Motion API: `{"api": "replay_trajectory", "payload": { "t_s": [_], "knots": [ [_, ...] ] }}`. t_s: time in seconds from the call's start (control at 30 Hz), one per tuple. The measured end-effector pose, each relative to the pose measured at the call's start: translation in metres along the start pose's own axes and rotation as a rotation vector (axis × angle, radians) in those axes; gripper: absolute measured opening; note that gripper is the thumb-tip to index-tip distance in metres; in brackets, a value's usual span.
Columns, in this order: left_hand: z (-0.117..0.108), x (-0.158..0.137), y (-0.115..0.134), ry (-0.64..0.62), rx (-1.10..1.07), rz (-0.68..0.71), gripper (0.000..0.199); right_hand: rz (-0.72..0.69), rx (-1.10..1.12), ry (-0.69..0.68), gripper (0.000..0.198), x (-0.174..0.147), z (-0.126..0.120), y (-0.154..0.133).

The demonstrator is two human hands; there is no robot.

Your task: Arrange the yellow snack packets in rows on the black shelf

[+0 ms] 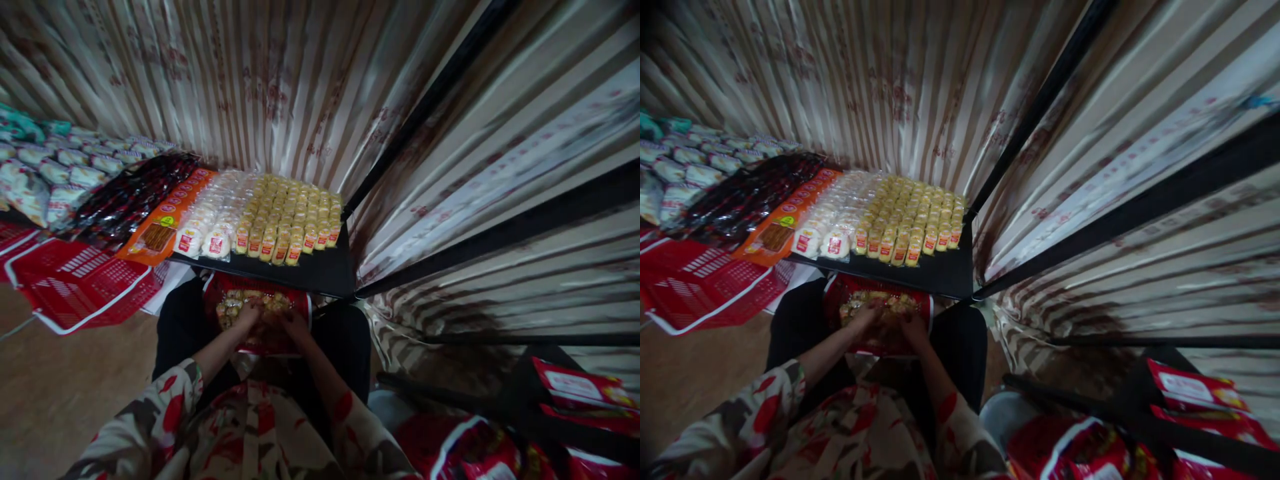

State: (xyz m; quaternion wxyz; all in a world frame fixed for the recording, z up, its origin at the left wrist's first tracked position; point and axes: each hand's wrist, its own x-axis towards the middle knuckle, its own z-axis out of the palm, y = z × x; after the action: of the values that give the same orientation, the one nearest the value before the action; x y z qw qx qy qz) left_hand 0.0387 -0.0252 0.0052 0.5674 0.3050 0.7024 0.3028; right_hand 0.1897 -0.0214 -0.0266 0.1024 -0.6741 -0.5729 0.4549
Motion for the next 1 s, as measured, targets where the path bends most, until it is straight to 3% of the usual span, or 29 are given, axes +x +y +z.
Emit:
{"api": "replay_trajectory", "payload": {
  "t_s": [0.2, 0.37, 0.6, 0.8, 1.0],
  "knots": [
    [-0.013, -0.014, 0.037, 0.025, -0.114, 0.061, 0.018, -0.042, 0.436, -0.12, 0.039, -0.016, -0.007, -0.011],
    [-0.011, -0.026, 0.06, -0.043, -0.158, 0.12, 0.014, -0.083, 0.572, -0.168, 0.038, -0.028, -0.019, -0.024],
    [0.009, -0.037, 0.08, -0.077, -0.164, 0.247, 0.012, -0.278, 0.658, 0.047, 0.045, -0.035, -0.036, -0.028],
    [0.037, -0.038, 0.105, -0.119, -0.189, 0.361, 0.012, -0.349, 0.758, 0.231, 0.039, -0.036, -0.065, -0.029],
    [0.058, -0.032, 0.116, 0.093, -0.067, 0.654, 0.021, -0.384, 0.67, 0.371, 0.042, -0.008, -0.098, -0.038]
  ]
}}
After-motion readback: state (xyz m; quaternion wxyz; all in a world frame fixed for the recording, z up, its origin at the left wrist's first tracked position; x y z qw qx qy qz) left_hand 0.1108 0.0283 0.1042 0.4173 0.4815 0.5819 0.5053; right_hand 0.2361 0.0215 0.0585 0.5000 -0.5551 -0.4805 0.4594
